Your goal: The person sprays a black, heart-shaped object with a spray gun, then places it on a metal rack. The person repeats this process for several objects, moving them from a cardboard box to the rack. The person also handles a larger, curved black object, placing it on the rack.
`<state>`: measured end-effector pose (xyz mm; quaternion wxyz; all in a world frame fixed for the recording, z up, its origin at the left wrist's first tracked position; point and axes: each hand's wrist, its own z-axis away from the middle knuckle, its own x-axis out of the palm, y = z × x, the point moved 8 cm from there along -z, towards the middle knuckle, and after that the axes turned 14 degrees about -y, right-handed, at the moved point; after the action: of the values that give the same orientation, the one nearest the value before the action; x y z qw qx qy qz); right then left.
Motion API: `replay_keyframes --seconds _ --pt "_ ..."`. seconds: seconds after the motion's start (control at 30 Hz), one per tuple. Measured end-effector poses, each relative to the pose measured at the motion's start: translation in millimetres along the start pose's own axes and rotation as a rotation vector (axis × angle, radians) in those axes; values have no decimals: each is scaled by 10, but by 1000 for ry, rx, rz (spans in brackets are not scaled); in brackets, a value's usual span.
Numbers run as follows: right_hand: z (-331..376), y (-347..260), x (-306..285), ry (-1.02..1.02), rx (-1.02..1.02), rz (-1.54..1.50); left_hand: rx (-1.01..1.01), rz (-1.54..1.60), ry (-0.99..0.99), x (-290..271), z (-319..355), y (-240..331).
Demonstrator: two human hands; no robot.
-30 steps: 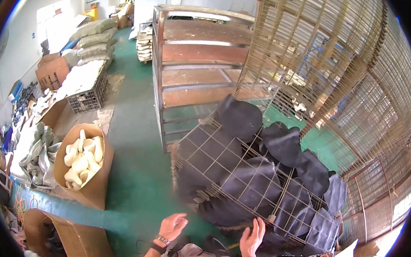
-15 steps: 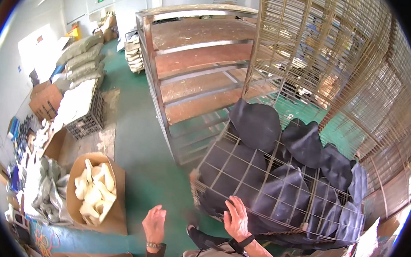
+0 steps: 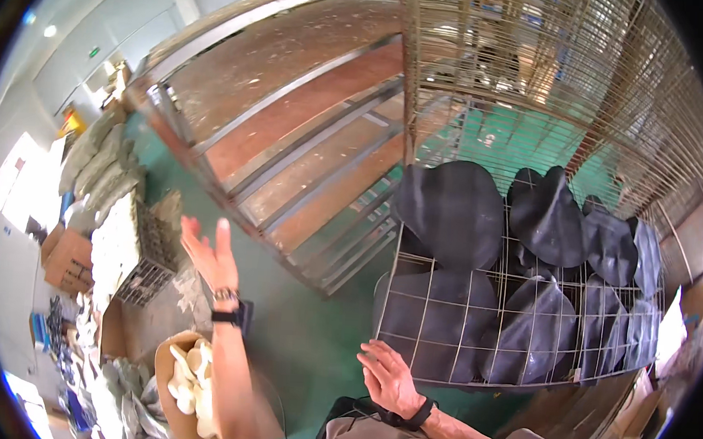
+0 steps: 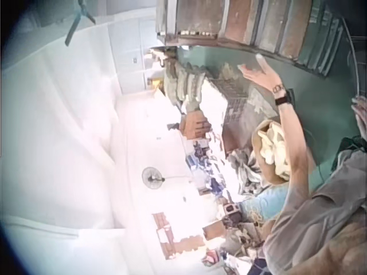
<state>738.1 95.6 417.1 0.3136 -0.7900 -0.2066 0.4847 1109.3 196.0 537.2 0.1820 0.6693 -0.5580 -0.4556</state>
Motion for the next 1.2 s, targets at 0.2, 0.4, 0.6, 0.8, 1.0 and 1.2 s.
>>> replay_keyframes --seconds 0.2,0.4,0.6,0.8,1.0,1.2 --pt "-269 89 -84 62 164 -2 169 -229 402 391 -1277 -807" --pt "-617 249 -72 190 373 10 145 -186 388 561 -1499 -774" --pt "-853 326 43 293 528 111 104 -211 388 460 -2091 -1274" --pt "-1094 374 269 312 608 255 -38 -283 358 435 -3025 -2192" --pt "-1362 388 765 284 670 265 -44 -74 173 534 -4048 -3288" --pt "-1530 310 1082 264 740 270 -109 -61 119 646 -4378 -3485"
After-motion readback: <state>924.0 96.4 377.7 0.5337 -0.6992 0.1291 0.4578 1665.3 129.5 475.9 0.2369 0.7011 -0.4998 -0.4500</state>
